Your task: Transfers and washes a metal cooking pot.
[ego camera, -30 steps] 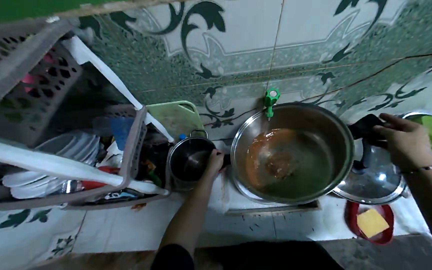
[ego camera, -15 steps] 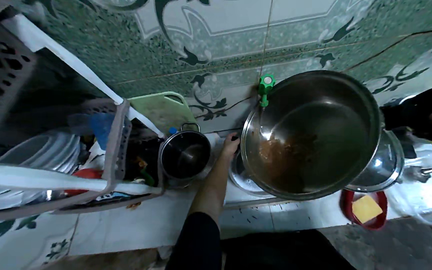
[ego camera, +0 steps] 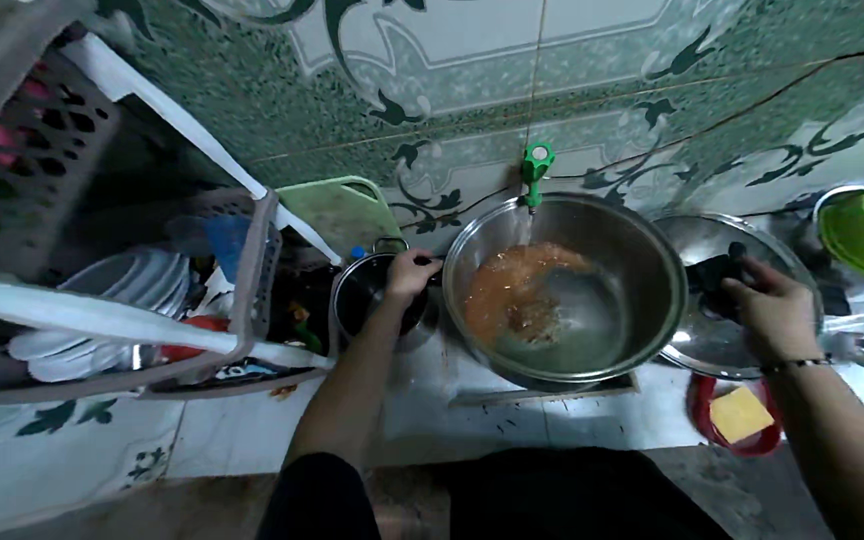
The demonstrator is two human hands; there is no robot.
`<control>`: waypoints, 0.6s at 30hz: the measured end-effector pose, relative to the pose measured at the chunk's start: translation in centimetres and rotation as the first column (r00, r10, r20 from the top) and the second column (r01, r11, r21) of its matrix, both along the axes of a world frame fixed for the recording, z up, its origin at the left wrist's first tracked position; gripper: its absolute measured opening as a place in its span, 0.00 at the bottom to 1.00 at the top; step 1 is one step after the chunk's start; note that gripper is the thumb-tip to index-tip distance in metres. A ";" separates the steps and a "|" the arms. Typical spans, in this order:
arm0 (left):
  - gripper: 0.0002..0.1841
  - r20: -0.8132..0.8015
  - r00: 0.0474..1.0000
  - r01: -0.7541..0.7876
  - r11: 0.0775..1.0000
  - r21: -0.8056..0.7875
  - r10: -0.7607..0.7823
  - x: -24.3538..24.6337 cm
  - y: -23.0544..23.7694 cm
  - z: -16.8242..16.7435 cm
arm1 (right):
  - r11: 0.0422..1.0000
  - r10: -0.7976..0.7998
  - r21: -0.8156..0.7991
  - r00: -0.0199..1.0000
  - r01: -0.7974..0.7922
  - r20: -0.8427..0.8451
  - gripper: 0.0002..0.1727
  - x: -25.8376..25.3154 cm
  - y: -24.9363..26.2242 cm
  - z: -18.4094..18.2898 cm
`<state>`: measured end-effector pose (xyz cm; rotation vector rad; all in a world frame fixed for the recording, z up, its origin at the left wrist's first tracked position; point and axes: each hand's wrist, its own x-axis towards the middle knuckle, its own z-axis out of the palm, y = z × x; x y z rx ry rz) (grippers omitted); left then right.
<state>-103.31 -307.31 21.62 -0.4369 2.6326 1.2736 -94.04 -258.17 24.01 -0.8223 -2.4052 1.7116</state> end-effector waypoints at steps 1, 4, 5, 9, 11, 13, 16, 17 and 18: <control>0.23 -0.024 1.000 -0.014 0.999 -0.038 0.013 0.6 -0.6 0.9 | 1.000 0.010 -0.026 1.000 -0.010 0.024 0.29 -0.4 -0.7 -0.6; 0.24 -0.090 0.995 -0.059 0.991 -0.120 0.048 2.1 -2.0 3.6 | 0.993 0.043 -0.114 0.997 -0.035 0.069 0.28 -1.4 -2.5 -2.7; 0.24 -0.090 0.994 -0.073 0.986 -0.148 0.060 2.8 -2.2 4.5 | 0.988 0.052 -0.148 0.996 -0.040 0.076 0.29 -1.6 -2.9 -3.3; 0.27 -0.088 0.990 -0.129 0.971 -0.202 0.113 5.5 -3.0 6.0 | 0.975 0.069 -0.214 0.997 -0.058 0.045 0.29 -2.2 -4.5 -4.4; 0.29 -0.130 0.983 -0.148 0.973 -0.177 0.126 6.5 -3.4 4.9 | 0.977 0.089 -0.196 0.996 -0.084 0.017 0.29 -2.2 -4.5 -4.2; 0.29 -0.151 0.981 -0.140 0.981 -0.132 0.119 7.2 -3.5 3.4 | 0.980 0.099 -0.172 0.995 -0.099 -0.008 0.29 -1.8 -4.3 -3.6; 0.28 -0.129 0.987 -0.106 0.991 -0.084 0.094 7.1 -2.6 1.8 | 0.989 0.099 -0.110 0.995 -0.102 -0.028 0.30 -1.4 -3.3 -1.9; 0.28 -0.103 0.991 -0.095 0.993 -0.066 0.088 7.1 -2.1 1.3 | 0.991 0.097 -0.087 0.995 -0.099 -0.024 0.30 -1.2 -2.9 -1.5; 0.29 -0.081 0.993 -0.092 0.995 -0.035 0.089 6.9 -1.5 0.7 | 0.993 0.091 -0.069 0.996 -0.092 -0.014 0.30 -0.9 -2.4 -1.1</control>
